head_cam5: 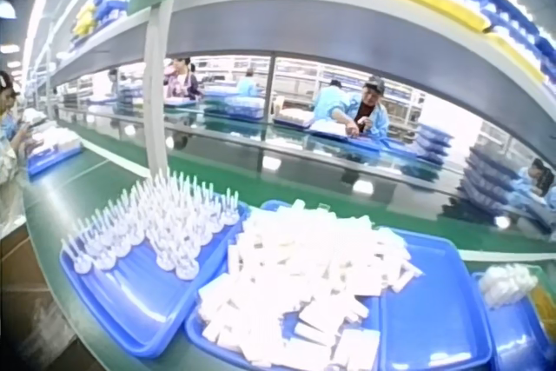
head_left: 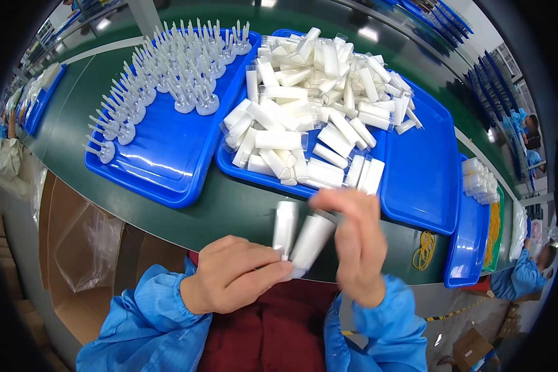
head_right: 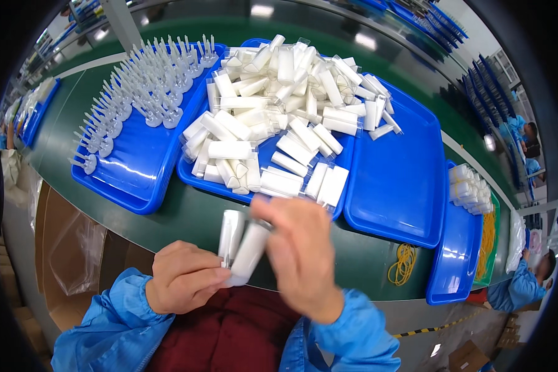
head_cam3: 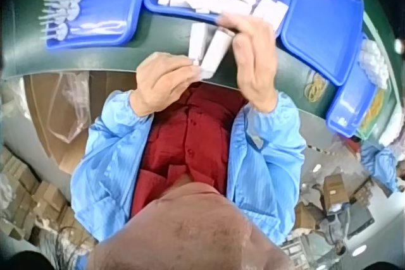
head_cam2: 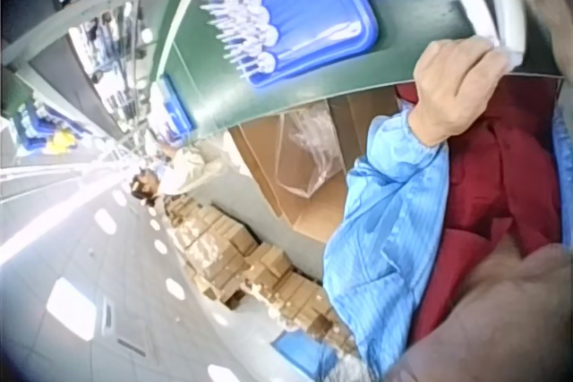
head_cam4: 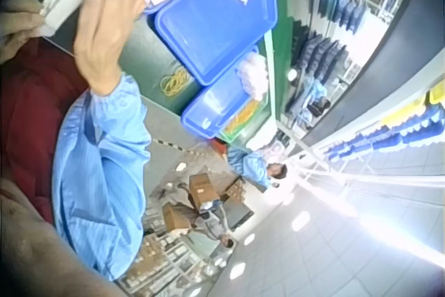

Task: Assembling and bundling small white plastic components using rubber bands on an industrial assembly line.

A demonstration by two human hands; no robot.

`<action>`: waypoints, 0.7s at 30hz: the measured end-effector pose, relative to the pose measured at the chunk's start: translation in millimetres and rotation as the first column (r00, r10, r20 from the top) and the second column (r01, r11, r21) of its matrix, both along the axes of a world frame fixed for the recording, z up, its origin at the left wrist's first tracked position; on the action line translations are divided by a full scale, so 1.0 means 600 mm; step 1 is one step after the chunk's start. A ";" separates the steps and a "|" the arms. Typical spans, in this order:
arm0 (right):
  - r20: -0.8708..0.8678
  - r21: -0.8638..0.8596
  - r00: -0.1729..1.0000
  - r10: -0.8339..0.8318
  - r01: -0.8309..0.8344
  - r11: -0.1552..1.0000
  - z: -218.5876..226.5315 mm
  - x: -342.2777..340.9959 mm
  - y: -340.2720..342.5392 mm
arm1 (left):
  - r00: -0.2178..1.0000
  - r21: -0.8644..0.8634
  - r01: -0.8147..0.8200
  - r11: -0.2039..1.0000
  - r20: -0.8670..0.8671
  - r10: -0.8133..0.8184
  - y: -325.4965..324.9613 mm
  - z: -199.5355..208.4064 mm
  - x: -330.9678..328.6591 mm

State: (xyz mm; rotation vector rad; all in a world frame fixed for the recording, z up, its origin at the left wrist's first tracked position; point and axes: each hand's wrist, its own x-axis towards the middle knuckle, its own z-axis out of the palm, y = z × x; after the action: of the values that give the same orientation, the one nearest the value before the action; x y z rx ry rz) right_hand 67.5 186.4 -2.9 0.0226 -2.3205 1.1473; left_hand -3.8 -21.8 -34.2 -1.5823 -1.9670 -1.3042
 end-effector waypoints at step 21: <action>0.263 0.293 0.938 -0.223 0.143 0.945 0.070 -0.047 0.041 | 0.989 -0.120 0.023 0.992 0.146 -0.006 0.018 -0.015 0.004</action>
State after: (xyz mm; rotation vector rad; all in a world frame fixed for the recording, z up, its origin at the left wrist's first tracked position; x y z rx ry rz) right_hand 39.2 210.9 39.1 -0.2795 -2.6606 0.7751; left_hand -1.6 -10.8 -43.0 -1.5999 -2.1642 -1.3640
